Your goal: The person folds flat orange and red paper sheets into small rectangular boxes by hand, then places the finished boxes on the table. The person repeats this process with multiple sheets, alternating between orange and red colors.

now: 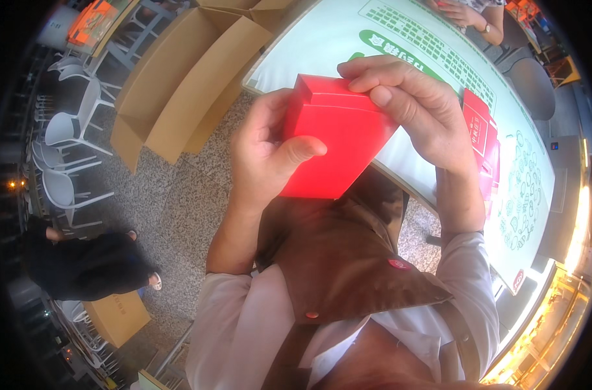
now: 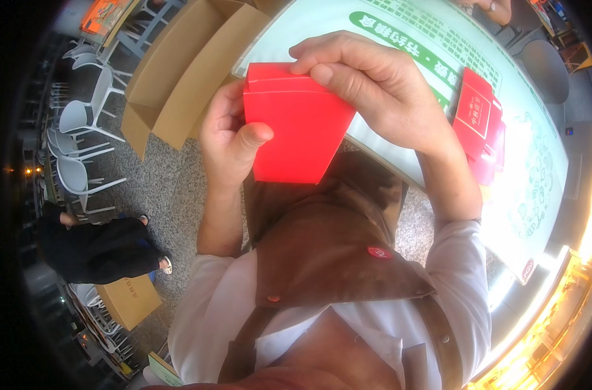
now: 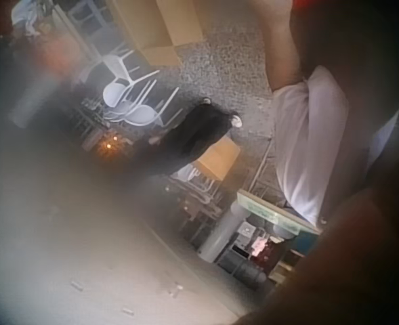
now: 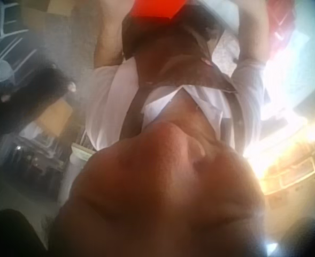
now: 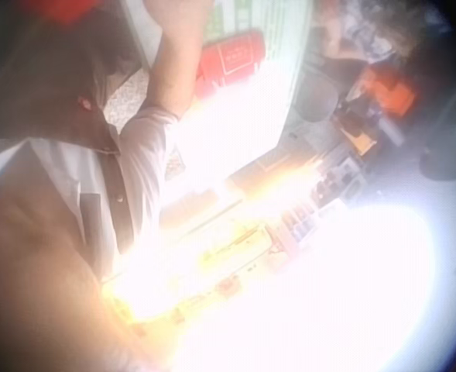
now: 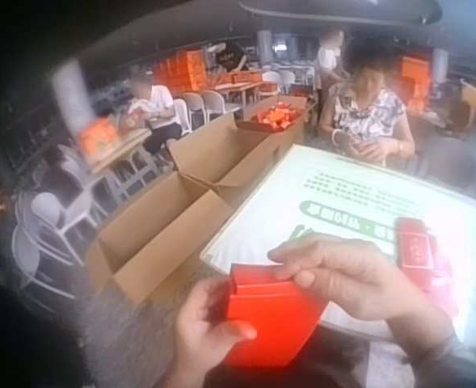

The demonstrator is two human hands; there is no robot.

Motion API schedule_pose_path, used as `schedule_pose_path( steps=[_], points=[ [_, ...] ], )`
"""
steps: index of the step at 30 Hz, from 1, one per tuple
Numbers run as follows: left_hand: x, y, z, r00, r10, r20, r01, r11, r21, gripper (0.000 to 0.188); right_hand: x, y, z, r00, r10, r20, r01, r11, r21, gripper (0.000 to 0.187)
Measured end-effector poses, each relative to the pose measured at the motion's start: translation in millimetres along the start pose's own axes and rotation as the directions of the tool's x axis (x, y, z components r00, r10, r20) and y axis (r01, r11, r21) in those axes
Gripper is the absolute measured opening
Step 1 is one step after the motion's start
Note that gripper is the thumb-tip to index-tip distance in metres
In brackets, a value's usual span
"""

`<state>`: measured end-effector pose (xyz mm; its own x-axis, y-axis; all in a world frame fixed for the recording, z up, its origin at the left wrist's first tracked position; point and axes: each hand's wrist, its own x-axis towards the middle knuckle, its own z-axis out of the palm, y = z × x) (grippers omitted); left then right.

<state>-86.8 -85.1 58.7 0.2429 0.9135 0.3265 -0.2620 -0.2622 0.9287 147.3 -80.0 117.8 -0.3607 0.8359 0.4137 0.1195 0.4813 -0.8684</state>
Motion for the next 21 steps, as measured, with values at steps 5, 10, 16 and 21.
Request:
schedule_pose_path(
  steps=[5,10,16,21],
  points=[
    [2.1,-1.0,3.8,1.0,0.011,-0.022,-0.011,1.0,-0.01,0.068,1.3,0.1,8.3,0.993,-0.112,-0.023,0.105,0.973,-0.205,0.019],
    [5.0,-3.8,6.4,0.994,0.103,-0.045,-0.105,0.994,-0.044,0.07,0.8,-2.0,11.4,0.988,-0.151,0.023,0.148,0.916,-0.373,0.025],
    [7.5,-6.1,3.5,0.977,0.212,0.029,-0.213,0.974,0.077,0.068,0.9,-3.9,17.3,0.976,-0.188,0.107,0.216,0.846,-0.488,0.033],
    [9.5,-9.9,-5.1,0.973,0.227,0.053,-0.232,0.938,0.258,0.055,2.8,2.7,15.0,0.98,-0.2,0.021,0.192,0.899,-0.395,0.038]
  ],
)
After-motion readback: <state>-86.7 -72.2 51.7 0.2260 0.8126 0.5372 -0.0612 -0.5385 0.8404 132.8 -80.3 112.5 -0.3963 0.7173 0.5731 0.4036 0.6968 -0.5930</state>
